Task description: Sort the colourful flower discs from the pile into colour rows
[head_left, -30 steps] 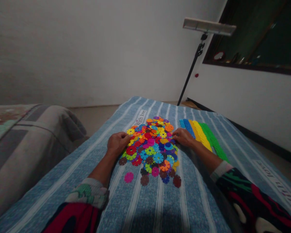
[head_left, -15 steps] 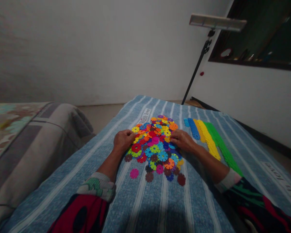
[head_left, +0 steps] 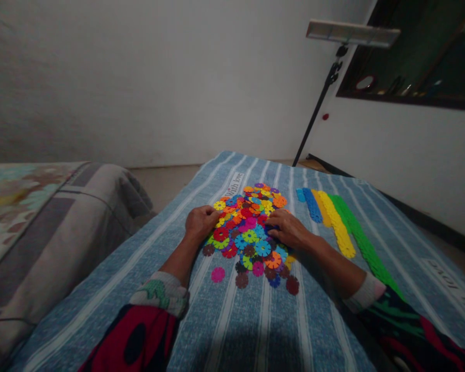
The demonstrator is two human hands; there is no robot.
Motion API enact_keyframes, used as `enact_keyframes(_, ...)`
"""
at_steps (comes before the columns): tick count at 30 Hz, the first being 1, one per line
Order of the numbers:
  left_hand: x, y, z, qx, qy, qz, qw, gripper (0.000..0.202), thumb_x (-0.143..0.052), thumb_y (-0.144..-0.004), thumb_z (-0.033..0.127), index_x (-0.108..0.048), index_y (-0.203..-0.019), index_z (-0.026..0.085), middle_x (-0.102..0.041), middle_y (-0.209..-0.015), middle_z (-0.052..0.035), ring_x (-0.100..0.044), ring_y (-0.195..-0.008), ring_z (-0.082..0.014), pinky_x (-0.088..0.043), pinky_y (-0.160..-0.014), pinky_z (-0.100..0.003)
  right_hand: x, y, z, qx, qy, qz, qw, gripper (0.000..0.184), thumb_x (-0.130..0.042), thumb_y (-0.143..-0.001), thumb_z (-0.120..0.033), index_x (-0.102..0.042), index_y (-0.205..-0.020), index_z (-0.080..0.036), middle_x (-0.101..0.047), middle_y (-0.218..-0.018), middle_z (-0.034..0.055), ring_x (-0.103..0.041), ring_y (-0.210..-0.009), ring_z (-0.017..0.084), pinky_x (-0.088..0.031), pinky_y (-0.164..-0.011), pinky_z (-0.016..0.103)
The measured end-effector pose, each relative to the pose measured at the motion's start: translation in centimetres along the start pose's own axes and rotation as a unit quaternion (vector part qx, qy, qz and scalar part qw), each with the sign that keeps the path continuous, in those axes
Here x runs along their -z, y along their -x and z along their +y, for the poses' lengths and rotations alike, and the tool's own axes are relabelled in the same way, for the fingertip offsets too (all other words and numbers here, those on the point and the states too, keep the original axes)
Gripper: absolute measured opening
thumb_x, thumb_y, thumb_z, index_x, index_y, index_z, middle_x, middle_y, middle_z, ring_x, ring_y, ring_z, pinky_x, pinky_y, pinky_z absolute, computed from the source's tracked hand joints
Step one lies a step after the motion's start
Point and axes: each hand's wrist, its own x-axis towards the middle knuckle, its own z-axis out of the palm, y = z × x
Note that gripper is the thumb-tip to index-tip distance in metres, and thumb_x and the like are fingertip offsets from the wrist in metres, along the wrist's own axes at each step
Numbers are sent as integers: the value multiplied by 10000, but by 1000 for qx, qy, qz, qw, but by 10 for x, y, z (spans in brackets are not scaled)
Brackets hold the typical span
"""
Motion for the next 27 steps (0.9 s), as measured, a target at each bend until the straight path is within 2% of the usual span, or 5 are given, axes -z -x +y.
enact_keyframes(4,0,1,0,5,7,0,1000,300,-525,-713,420,-708,-699,184,-690,-630,-26,-617,-654,-185,-382,-569,-266,2,2,0,-30,0,-3,1000,107,-660,-857,-211,-730,-936,-188,-643,-989,84,-556,-988,225,-418,-867,342)
enact_keyframes(8,-1,2,1,12,4,2,1000,301,-528,-713,413,-721,-717,182,-695,-637,-28,-623,-651,-186,-385,-569,-267,0,3,-8,-39,-10,24,999,97,-666,-850,-210,-723,-924,-183,-645,-1001,85,-556,-1007,233,-417,-885,352)
enact_keyframes(18,-2,3,-1,8,7,2,1000,297,-525,-728,402,-733,-737,190,-705,-638,-28,-644,-689,-196,-410,-588,-264,-14,-4,-46,37,6,22,999,231,-642,-899,-387,-712,-987,-186,-591,-1033,94,-511,-1001,238,-403,-888,379)
enact_keyframes(23,-3,3,-1,7,-4,1,1000,299,-526,-732,393,-743,-750,189,-728,-693,-35,-645,-709,-194,-408,-591,-261,-17,2,-62,59,14,16,998,206,-644,-896,-367,-722,-986,-198,-584,-1068,109,-506,-1031,255,-411,-904,394)
enact_keyframes(27,-3,2,-1,5,-10,-4,1000,298,-527,-733,397,-737,-739,186,-730,-708,-38,-637,-695,-189,-396,-585,-263,-17,10,-57,67,-2,16,998,221,-677,-871,-345,-721,-1045,-216,-571,-1173,117,-496,-1109,274,-407,-956,418)
